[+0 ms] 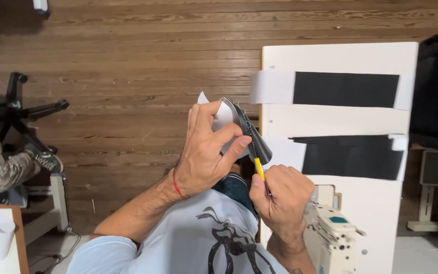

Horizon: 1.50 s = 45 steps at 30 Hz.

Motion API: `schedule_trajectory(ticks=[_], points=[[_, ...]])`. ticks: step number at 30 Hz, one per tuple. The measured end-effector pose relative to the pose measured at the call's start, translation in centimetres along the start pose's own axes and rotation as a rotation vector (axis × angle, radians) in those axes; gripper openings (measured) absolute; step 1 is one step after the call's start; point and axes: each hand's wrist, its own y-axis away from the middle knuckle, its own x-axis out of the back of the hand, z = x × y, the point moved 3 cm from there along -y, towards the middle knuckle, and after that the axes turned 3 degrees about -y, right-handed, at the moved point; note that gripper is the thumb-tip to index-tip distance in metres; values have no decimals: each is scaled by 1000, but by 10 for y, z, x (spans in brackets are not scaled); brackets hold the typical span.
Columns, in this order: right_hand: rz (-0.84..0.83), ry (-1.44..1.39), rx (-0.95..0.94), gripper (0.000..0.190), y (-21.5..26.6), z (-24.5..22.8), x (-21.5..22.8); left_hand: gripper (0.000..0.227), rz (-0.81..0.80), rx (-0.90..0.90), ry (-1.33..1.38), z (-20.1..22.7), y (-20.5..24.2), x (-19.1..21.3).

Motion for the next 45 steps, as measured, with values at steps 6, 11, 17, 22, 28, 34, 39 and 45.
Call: schedule_trajectory(ticks=[6,11,17,22,28,34,39,45], points=[[-32,7,-11,49,16,0,-62,39,30,32,-61,-47,27,16],[-124,0,-17,49,28,3,-98,36,0,94,-88,-74,59,15],[-176,-108,-38,52,69,33,-165,36,-41,166,10,-116,97,-3],[-140,-161,-122,54,133,69,-217,32,-61,80,-71,-145,149,-32],[40,-448,-541,50,193,95,-234,37,-14,16,-18,-169,214,-38],[-52,-259,-191,58,221,60,-220,42,-67,-332,-50,-148,279,-14],[30,-53,-230,66,263,40,-218,39,-175,-391,-30,-134,320,6],[-362,-1086,-57,97,283,32,-251,33,-337,-482,-55,-124,354,-7]])
